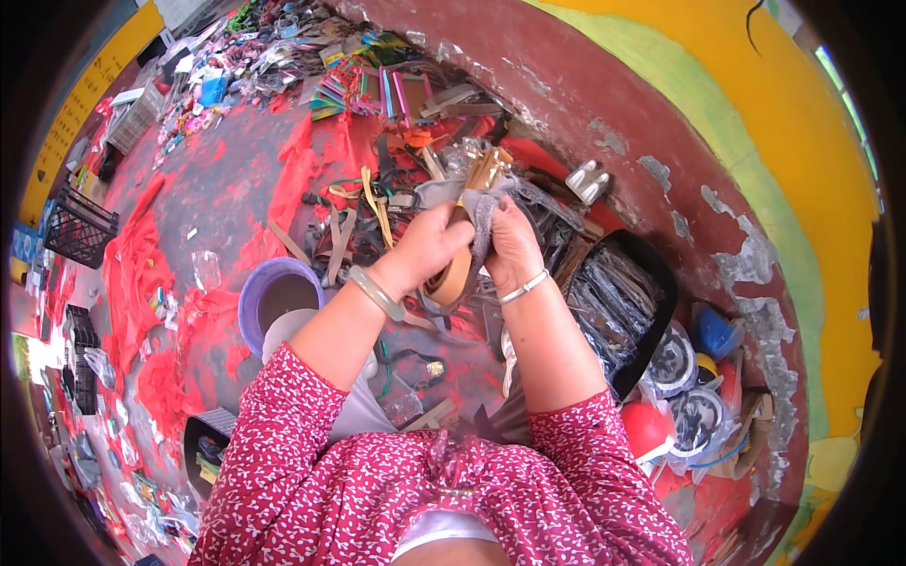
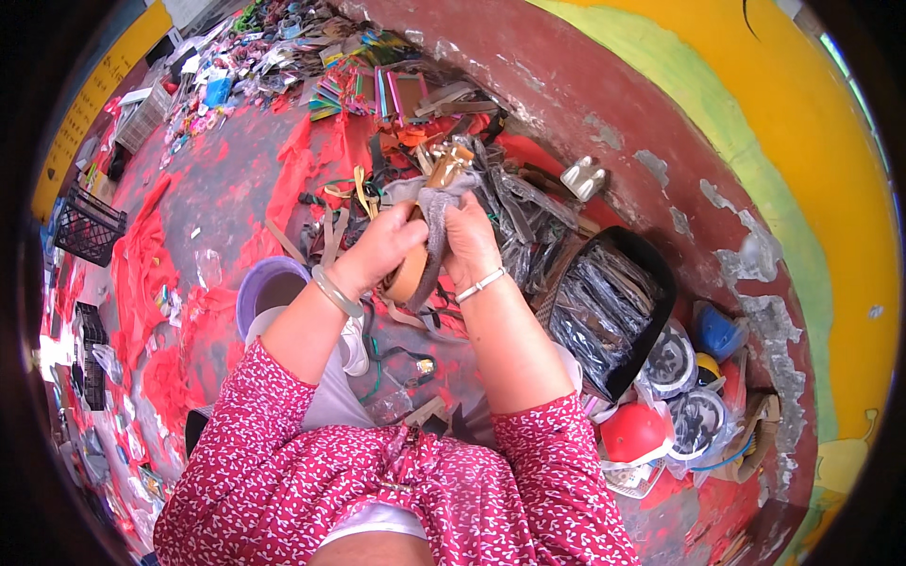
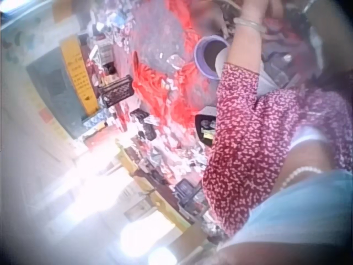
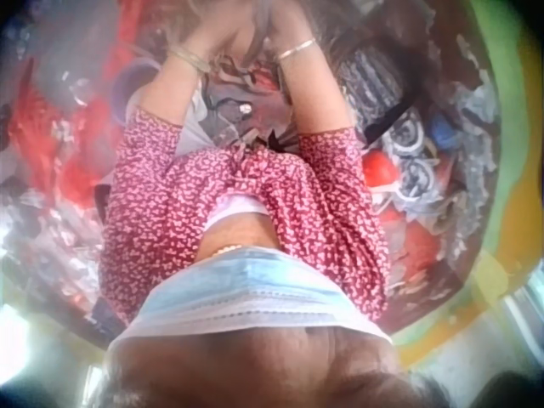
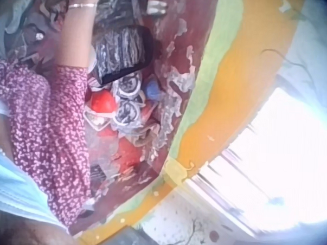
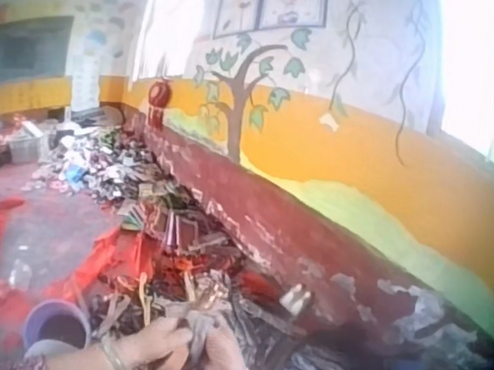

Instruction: The person wipes long rectangular objects with a cloth while sitting on the floor.

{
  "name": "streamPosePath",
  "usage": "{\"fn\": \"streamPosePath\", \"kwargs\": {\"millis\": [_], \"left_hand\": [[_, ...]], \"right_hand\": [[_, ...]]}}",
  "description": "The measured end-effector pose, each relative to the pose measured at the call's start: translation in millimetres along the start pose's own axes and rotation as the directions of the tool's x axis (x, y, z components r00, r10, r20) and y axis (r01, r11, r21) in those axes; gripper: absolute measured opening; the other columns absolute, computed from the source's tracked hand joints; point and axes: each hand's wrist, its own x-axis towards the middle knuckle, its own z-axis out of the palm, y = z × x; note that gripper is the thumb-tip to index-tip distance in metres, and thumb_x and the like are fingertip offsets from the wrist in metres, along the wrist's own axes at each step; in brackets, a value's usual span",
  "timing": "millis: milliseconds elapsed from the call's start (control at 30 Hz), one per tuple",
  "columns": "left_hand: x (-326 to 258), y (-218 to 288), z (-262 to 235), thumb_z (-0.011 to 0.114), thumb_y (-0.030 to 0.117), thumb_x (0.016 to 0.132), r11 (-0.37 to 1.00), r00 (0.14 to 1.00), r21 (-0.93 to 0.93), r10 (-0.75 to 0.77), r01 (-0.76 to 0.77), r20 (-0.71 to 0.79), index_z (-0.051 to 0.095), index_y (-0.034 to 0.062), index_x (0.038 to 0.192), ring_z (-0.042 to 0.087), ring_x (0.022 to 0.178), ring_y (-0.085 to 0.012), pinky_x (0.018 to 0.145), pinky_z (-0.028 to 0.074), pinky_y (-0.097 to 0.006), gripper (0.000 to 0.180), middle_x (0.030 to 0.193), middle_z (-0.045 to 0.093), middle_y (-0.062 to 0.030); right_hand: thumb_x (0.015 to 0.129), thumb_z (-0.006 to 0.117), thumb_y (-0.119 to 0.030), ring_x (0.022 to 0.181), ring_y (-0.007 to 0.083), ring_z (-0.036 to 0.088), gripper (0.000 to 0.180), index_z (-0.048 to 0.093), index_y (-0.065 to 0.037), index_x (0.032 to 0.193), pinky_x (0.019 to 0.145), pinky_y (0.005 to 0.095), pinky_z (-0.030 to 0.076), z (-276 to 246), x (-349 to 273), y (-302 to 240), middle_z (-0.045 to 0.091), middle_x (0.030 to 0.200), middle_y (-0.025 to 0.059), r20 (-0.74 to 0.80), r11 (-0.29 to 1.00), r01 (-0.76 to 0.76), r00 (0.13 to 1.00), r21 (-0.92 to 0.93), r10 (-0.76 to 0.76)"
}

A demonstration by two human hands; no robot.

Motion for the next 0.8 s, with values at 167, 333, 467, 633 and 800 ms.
{"fn": "streamPosePath", "kwargs": {"millis": [167,333,467,633,800], "left_hand": [[-2,-13,5,0.054,0.020,0.087,0.991,0.985,0.103,0.066,-0.083,0.162,0.047,-0.0028,0.113,0.049,0.089,-0.0087,0.080,0.042,-0.026,0.035,0.100,0.054,-0.0031],[-3,11,14,0.055,0.022,0.088,0.984,0.965,-0.180,0.058,-0.012,0.257,0.048,-0.0017,0.111,0.049,0.085,-0.0060,0.075,0.043,-0.023,0.034,0.094,0.053,-0.0010],[-10,25,14,0.055,0.024,0.087,0.978,0.957,-0.186,-0.033,0.089,0.287,0.049,-0.0010,0.107,0.051,0.079,-0.0064,0.071,0.045,-0.024,0.032,0.089,0.055,-0.0016],[-8,-2,18,0.056,0.031,0.083,0.867,0.976,0.452,0.164,-0.210,0.140,0.049,-0.0035,0.100,0.060,0.077,-0.0299,0.069,0.047,-0.036,0.039,0.084,0.060,-0.0176],[-4,-5,10,0.054,0.024,0.080,0.792,0.957,0.553,0.287,-0.256,0.033,0.047,-0.0063,0.100,0.058,0.081,-0.0409,0.070,0.047,-0.043,0.037,0.084,0.058,-0.0277]], "right_hand": [[0.086,0.060,-0.018,0.077,0.0129,0.057,0.023,0.053,-0.008,0.105,0.066,0.0274,0.047,-13,15,-1,0.059,0.090,0.0017,-0.150,0.968,0.159,0.980,0.193,-0.131],[0.083,0.062,-0.035,0.081,0.0180,0.059,0.032,0.059,-0.008,0.100,0.074,0.0336,0.049,-12,1,-24,0.062,0.093,0.0036,-0.078,0.934,0.192,0.981,0.303,-0.176],[0.086,0.059,-0.027,0.088,0.0219,0.061,0.026,0.058,-0.006,0.100,0.079,0.0377,0.051,-27,-4,-24,0.063,0.098,0.0080,-0.001,0.919,0.117,0.992,0.376,-0.126],[0.087,0.056,-0.022,0.085,0.0231,0.061,0.021,0.058,-0.004,0.099,0.077,0.0381,0.051,-14,0,-14,0.062,0.095,0.0093,-0.040,0.937,0.039,0.999,0.347,-0.027],[0.089,0.046,-0.012,0.084,0.0168,0.059,0.020,0.050,-0.007,0.108,0.075,0.0306,0.049,-1,-8,0,0.059,0.094,0.0048,-0.105,0.998,0.058,0.993,0.011,-0.057]]}}
